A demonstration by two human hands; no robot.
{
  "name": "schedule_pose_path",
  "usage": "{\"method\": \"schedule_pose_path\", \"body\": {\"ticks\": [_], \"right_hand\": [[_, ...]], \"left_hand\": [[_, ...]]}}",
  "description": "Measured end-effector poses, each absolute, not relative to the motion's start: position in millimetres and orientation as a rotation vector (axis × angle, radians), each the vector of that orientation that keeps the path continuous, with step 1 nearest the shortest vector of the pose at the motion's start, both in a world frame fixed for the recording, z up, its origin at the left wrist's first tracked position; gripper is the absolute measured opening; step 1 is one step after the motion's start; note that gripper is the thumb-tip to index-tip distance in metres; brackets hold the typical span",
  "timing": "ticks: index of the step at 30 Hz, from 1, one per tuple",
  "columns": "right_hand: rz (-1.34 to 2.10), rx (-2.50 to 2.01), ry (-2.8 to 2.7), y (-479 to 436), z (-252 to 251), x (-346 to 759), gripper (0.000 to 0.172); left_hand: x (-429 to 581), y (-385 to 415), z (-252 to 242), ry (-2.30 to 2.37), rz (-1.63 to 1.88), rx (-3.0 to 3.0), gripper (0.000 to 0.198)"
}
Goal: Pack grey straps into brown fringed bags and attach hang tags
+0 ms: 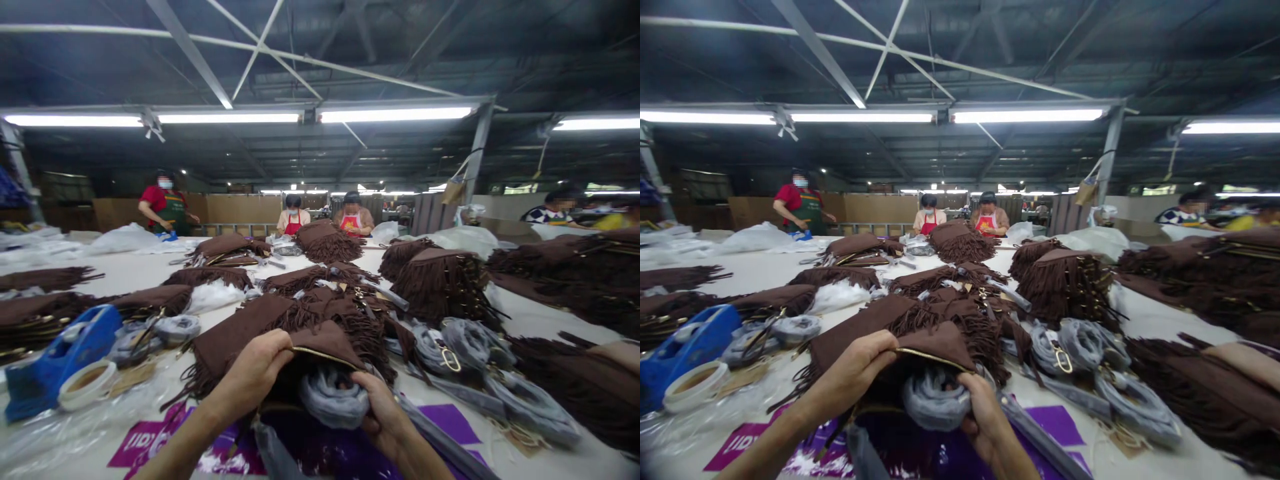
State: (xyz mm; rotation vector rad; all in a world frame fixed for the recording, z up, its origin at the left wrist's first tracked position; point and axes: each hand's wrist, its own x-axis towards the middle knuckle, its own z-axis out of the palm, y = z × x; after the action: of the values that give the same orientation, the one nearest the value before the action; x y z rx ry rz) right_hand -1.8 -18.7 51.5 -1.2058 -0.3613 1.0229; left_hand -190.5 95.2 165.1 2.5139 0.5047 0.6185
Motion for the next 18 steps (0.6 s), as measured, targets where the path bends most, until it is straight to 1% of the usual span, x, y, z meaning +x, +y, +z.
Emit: {"method": "schedule_pose_path", "body": {"ticks": [4,7,9,12,15,18], "right_hand": [[0.929,-1.220,-0.370,-21.8,59.5,3.7,0.015],[0.906,-1.286,-0.582,-26.2,60.0,-1.5,0.009],[0.935,-1.374,-0.620,-28.2,56.7,-6.2,0.005],[0.961,-1.436,-0.456,-25.8,51.2,-11.3,0.009],[0.862,-1.393,-0.404,-15.8,50.6,-17.8,0.012],[0.751,-1.226,-0.399,-3.2,53.3,-32.4,0.027]], "left_hand": [[-190.3,96.1,163.2,0.518,0.593,2.482,0.017],[-187.6,97.4,163.2,0.563,0.641,2.415,0.018],[-186.5,98.2,164.0,0.570,0.648,2.361,0.019],[-185.8,97.0,163.6,0.548,0.620,2.297,0.020],[-183.9,91.6,159.2,0.524,0.573,2.229,0.020],[-179.7,85.1,152.4,0.489,0.560,2.214,0.018]]}}
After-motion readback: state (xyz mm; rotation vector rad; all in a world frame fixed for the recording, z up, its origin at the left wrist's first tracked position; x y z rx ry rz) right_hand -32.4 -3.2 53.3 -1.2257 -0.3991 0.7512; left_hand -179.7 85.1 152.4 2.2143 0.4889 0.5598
